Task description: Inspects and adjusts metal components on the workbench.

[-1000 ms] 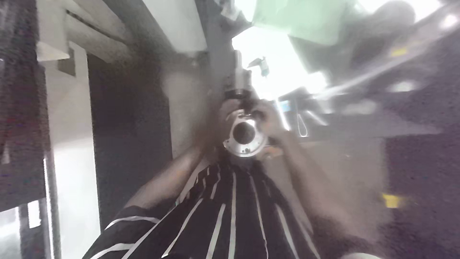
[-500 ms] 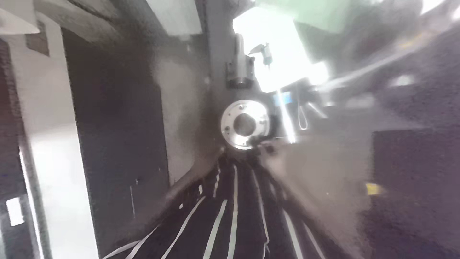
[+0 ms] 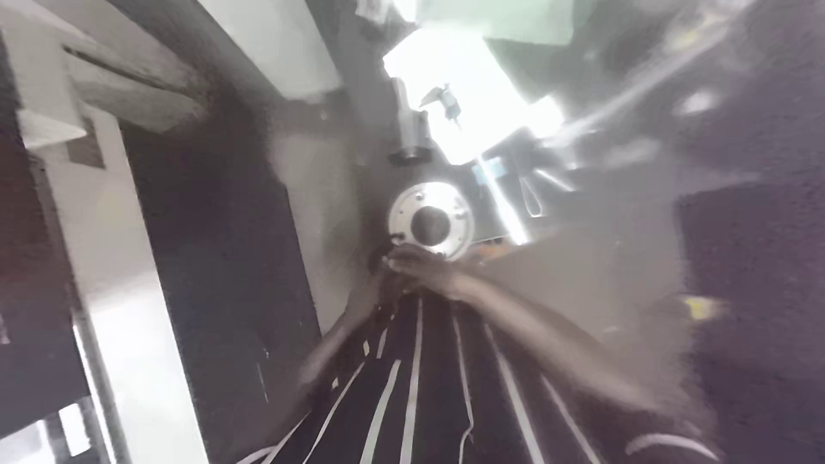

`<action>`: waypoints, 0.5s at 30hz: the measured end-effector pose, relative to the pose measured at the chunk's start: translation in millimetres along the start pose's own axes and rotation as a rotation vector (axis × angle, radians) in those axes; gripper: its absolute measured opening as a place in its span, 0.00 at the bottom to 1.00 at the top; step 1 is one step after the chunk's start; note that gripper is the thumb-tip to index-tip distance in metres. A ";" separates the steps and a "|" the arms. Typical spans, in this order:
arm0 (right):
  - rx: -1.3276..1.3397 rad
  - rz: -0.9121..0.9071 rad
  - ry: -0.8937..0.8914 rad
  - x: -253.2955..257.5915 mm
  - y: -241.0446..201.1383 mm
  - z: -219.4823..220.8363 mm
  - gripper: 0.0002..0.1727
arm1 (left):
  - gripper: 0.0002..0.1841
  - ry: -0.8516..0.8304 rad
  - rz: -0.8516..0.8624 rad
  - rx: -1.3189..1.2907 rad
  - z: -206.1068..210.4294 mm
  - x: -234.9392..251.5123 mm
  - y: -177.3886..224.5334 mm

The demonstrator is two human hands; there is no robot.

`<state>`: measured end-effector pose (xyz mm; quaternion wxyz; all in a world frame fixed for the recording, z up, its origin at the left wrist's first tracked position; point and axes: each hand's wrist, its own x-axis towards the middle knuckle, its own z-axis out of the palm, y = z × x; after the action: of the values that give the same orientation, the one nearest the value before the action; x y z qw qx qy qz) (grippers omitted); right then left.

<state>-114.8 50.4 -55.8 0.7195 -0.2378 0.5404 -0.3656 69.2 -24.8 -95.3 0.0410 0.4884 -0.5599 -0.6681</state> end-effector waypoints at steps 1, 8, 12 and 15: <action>0.006 -0.012 0.000 4.2 -6.0 3.6 0.26 | 0.25 0.047 0.043 -0.029 -1.9 3.6 1.6; -0.103 -0.138 0.044 10.5 -24.3 1.3 0.27 | 0.23 0.113 0.087 0.363 -0.7 33.2 48.7; -0.516 -0.349 0.089 -20.5 -37.7 -32.2 0.23 | 0.21 0.139 0.161 0.241 19.0 41.9 82.8; -0.349 -0.522 0.352 -64.7 -10.8 -89.8 0.18 | 0.23 0.352 0.109 0.213 34.3 42.6 111.3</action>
<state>-212.8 99.2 -36.0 0.4464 -0.4205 0.6315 -0.4744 -31.6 -67.2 -37.0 0.1225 0.5681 -0.6373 -0.5060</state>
